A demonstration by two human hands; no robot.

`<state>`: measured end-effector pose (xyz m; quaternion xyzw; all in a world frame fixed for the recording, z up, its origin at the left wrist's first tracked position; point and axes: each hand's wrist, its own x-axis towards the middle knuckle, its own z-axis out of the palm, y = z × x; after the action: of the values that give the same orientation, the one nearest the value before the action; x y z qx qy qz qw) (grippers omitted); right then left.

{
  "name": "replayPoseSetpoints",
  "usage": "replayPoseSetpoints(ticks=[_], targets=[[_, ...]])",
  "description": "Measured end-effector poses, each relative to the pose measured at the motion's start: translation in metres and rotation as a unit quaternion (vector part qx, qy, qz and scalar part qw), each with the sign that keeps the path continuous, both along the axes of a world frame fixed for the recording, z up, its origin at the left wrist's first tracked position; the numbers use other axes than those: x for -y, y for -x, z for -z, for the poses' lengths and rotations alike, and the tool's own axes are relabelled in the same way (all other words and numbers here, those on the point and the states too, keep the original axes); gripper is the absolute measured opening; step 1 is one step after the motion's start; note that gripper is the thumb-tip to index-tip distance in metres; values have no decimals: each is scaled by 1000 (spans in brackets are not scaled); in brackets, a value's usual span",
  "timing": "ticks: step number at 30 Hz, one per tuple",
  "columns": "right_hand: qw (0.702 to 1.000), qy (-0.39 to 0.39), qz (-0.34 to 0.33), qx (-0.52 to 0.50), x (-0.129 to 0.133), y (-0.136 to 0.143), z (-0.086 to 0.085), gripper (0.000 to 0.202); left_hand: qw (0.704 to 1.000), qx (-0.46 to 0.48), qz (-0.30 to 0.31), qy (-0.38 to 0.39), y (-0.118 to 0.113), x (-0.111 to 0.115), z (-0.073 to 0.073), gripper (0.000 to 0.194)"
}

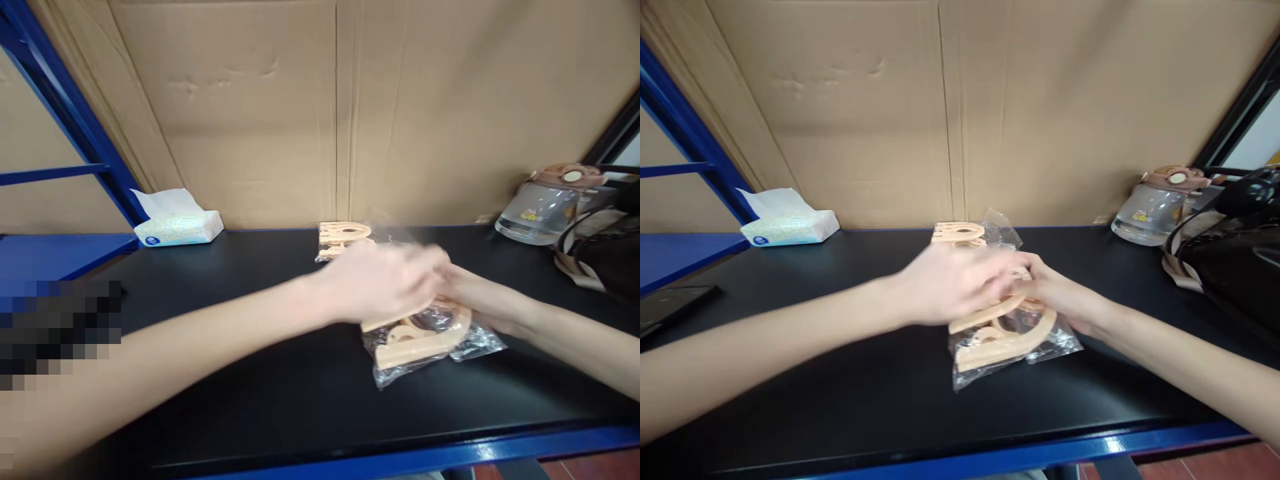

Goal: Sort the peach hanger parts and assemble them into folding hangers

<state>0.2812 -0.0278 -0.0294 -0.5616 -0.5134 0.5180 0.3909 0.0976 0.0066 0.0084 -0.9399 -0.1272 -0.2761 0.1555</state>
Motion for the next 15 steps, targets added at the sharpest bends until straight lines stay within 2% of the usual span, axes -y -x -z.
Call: replayPoseSetpoints(ticks=[1, 3, 5, 7, 9, 12, 15], targets=[[1000, 16, 4, 5, 2, -6, -4, 76, 999, 4, -39, 33, -2, -17, -8, 33], [999, 47, 17, 10, 10, -17, -10, 74, 995, -4, -84, 51, -10, -53, -19, 35], [997, 69, 29, -2, 20, -23, -13, 73, 992, -64, -77, 74, -22, -89, -20, 49], [996, 81, 32, -24, 29, -25, -15, 76, 986, -130, -45, 91, -40, -118, -14, 69], [995, 80, 30, -43, 34, -24, -16, 78, 983, -156, -31, 94, -57, -137, -7, 72], [995, 70, 12, -70, 35, -22, -19, 80, 982, -163, -26, 92, -73, -150, -5, 47], [994, 52, -9, -94, 34, -22, -24, 81, 984, -148, -25, 91, -65, -155, -10, 27]])
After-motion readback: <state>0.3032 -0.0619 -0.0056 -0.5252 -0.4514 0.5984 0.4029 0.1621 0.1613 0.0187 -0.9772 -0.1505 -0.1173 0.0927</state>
